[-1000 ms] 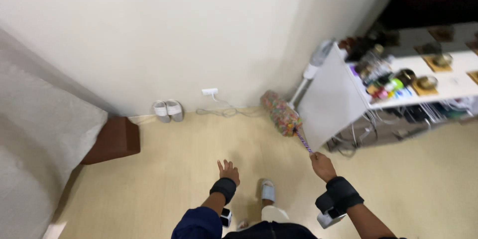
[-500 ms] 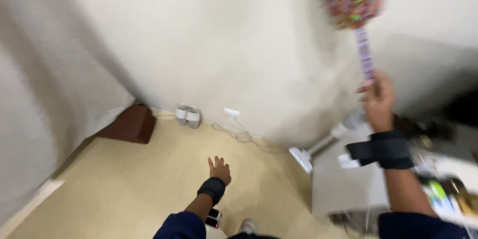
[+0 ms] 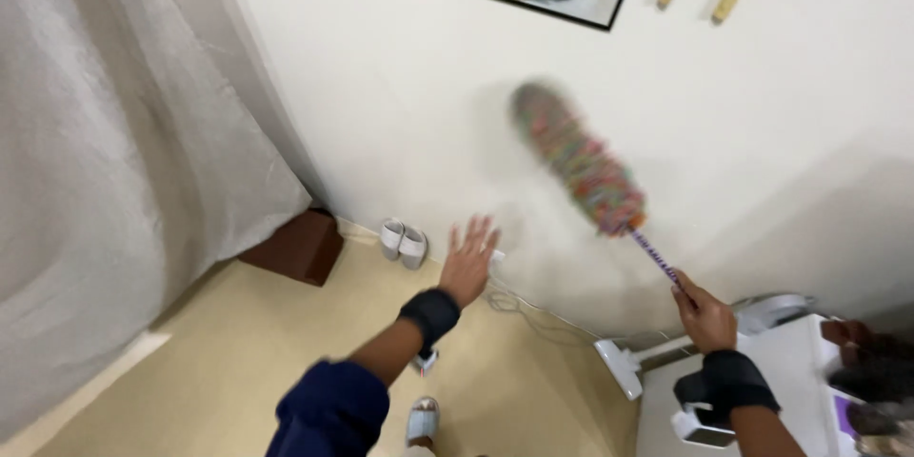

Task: The person uses a colorful feather duster to clean a wall, a framed picture, and a white cabinet. They then dust a small black shelf, a lamp, and a vase of artificial sunflowers, holding the flowers with one hand while dusting them with the other.

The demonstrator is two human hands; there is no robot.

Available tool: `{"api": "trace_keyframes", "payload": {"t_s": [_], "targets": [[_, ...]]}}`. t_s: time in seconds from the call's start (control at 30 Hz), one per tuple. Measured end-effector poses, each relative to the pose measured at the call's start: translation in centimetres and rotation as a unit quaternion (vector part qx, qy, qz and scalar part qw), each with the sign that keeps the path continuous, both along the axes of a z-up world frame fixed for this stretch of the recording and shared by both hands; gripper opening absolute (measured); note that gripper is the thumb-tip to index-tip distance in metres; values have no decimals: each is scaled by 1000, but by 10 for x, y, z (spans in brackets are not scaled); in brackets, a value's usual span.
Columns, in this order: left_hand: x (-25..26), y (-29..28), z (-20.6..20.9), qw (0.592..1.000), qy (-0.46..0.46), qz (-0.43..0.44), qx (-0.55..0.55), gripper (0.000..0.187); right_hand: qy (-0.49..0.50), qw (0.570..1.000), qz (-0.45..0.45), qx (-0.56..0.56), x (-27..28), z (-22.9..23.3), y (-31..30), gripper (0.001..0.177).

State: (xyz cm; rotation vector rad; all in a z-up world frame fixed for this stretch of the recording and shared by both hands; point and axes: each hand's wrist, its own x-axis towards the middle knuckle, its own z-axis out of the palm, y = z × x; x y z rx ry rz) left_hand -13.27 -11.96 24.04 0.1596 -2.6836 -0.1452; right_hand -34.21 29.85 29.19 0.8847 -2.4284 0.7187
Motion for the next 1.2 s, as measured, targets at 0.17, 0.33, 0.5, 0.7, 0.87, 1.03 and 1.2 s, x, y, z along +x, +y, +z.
{"api": "trace_keyframes", "payload": {"t_s": [0.17,0.33,0.5,0.7,0.87,1.03,1.2], "targets": [[-64,-21,105,984,96,-103,-106,74,82,994,-17,70,12,102,-88,34],[-94,-20,170,979,128,-151,-53,76,143,987,32,-60,-17,195,-160,28],[-98,-54,169,985,66,-156,34,56,168,985,21,42,-44,214,-172,35],[-98,-127,173,993,112,-48,0,55,209,946,-78,236,-45,258,-193,38],[-105,-171,210,983,179,16,-21,58,265,963,-38,35,-93,299,-225,32],[-93,-177,236,983,162,77,-27,51,215,969,83,-85,-112,295,-259,21],[-78,-170,214,992,80,90,-27,48,157,971,51,174,-62,313,-285,37]]}}
